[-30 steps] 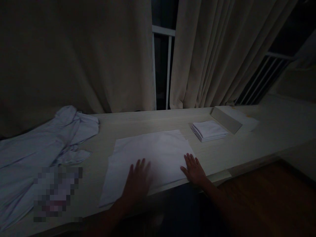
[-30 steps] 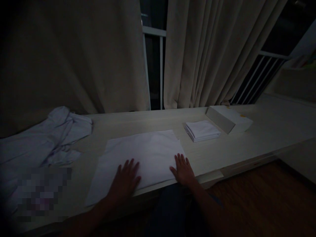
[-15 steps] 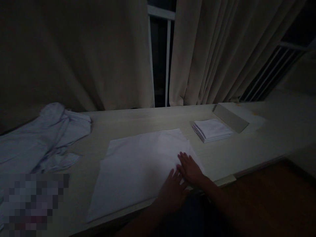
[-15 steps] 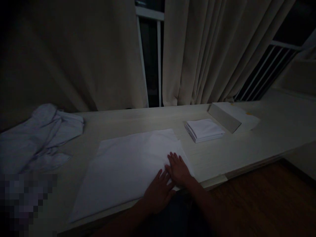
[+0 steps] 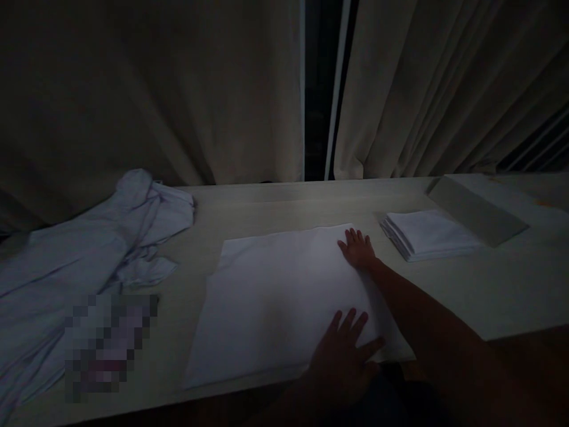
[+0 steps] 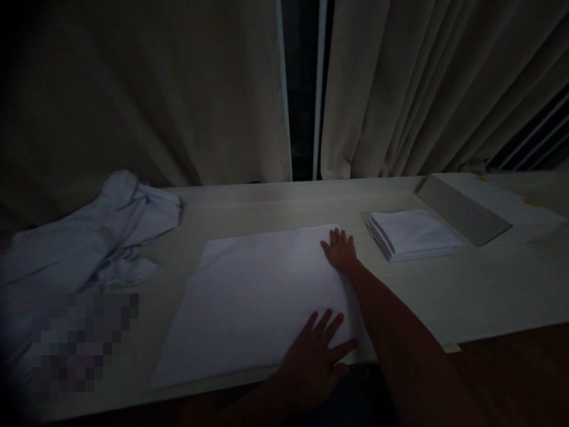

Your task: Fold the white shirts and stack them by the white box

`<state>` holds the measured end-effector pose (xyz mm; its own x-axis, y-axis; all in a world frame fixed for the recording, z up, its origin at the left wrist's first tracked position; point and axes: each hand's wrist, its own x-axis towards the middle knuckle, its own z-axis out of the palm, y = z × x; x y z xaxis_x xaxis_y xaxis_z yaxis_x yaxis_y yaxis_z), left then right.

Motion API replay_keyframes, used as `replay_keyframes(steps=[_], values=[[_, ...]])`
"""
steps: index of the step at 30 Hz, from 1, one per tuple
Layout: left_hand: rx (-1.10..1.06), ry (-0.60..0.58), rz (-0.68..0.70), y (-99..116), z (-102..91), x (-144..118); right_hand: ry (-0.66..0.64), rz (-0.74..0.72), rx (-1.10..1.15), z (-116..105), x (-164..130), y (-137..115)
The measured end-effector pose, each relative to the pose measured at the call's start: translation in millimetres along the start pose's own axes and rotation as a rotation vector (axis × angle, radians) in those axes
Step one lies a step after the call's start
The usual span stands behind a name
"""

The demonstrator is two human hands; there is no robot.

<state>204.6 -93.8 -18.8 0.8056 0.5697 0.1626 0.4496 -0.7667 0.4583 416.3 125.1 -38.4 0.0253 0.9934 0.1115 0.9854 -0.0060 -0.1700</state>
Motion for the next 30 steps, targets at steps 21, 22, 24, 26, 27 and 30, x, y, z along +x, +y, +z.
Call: replay_keyframes(steps=[21,22,24,26,27,30], values=[[0.077,0.103,0.034,7.3,-16.1,6.3,-0.103,-0.301,0.089,12.0,17.3,-142.3],[0.073,0.105,0.028,7.0,-14.6,6.7,-0.073,-0.341,0.096,6.3,3.7,-140.9],[0.062,0.111,0.022,7.5,-10.2,7.7,-0.031,-0.426,0.117,-6.3,-34.2,-129.8],[0.058,0.123,0.010,8.7,-4.7,5.1,-0.033,-0.471,0.137,-19.7,-80.9,-105.2],[0.066,0.131,0.001,8.5,-2.4,0.0,-0.038,-0.474,0.142,-26.8,-105.4,-87.8],[0.165,0.171,-0.045,-4.3,-2.6,-40.5,-0.028,-0.467,0.129,-49.1,-175.8,-24.3]])
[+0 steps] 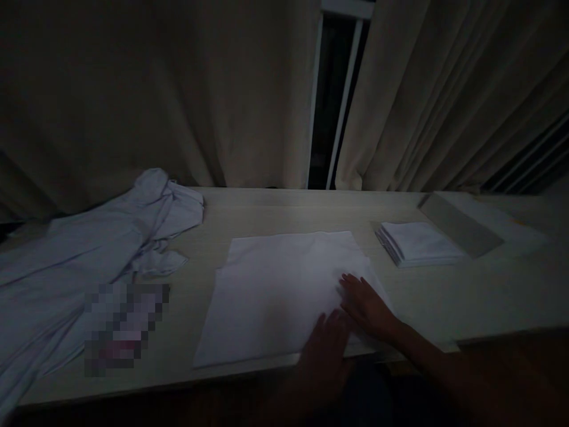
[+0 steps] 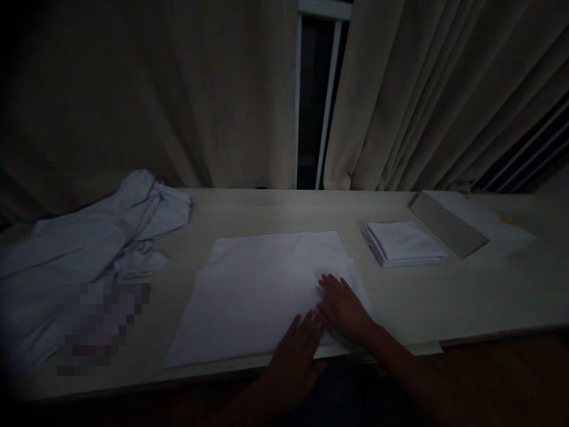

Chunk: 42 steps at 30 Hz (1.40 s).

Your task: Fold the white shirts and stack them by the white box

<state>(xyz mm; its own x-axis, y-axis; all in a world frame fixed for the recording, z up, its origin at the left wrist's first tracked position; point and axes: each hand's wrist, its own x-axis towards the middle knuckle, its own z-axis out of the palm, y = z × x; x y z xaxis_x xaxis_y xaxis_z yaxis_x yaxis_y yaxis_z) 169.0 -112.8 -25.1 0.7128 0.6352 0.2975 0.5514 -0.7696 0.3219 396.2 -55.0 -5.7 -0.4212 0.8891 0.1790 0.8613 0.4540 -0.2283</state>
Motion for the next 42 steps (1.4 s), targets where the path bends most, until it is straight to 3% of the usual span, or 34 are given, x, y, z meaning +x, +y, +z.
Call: replay_keyframes(steps=[4,6,8,11,17,23,28,31,34,37,40,42], values=[[0.311,0.102,-0.161,-66.9,-32.3,-96.6,-0.106,-0.031,-0.032,-24.6,-96.1,29.9],[0.428,0.093,-0.228,-106.5,-52.0,-143.4,-0.132,-0.041,-0.056,-23.8,-123.6,38.2],[0.493,0.093,-0.180,-135.1,-66.7,-179.3,-0.106,-0.037,-0.092,-15.3,-137.6,42.4],[0.536,0.017,-0.151,-151.5,-75.6,-210.8,-0.012,-0.017,-0.140,0.7,-141.9,43.7],[0.505,-0.012,-0.184,-157.3,-77.8,-235.3,0.061,0.085,-0.222,8.9,-139.7,37.7],[0.431,0.131,-0.082,-163.1,-85.1,-240.1,0.104,0.105,-0.192,2.4,-146.4,34.6],[0.425,0.201,-0.114,-170.5,-93.1,-247.6,0.233,0.085,-0.028,-2.4,-157.3,34.4],[0.368,0.239,-0.136,-177.5,-110.7,-243.2,0.301,0.121,0.129,-17.0,-153.3,29.5],[0.259,0.327,-0.328,-168.2,-148.6,-213.5,0.395,0.264,0.317,-48.4,-134.8,24.2],[0.115,0.381,-0.592,-140.1,-203.2,-165.5,0.459,0.417,0.512,-92.9,-107.4,21.3],[0.050,0.511,-0.696,-110.9,-258.8,-119.4,0.525,0.465,0.666,-141.1,-77.8,18.8],[0.030,0.589,-0.776,-102.2,-289.8,-95.2,0.585,0.451,0.720,-170.5,-56.5,17.3]])
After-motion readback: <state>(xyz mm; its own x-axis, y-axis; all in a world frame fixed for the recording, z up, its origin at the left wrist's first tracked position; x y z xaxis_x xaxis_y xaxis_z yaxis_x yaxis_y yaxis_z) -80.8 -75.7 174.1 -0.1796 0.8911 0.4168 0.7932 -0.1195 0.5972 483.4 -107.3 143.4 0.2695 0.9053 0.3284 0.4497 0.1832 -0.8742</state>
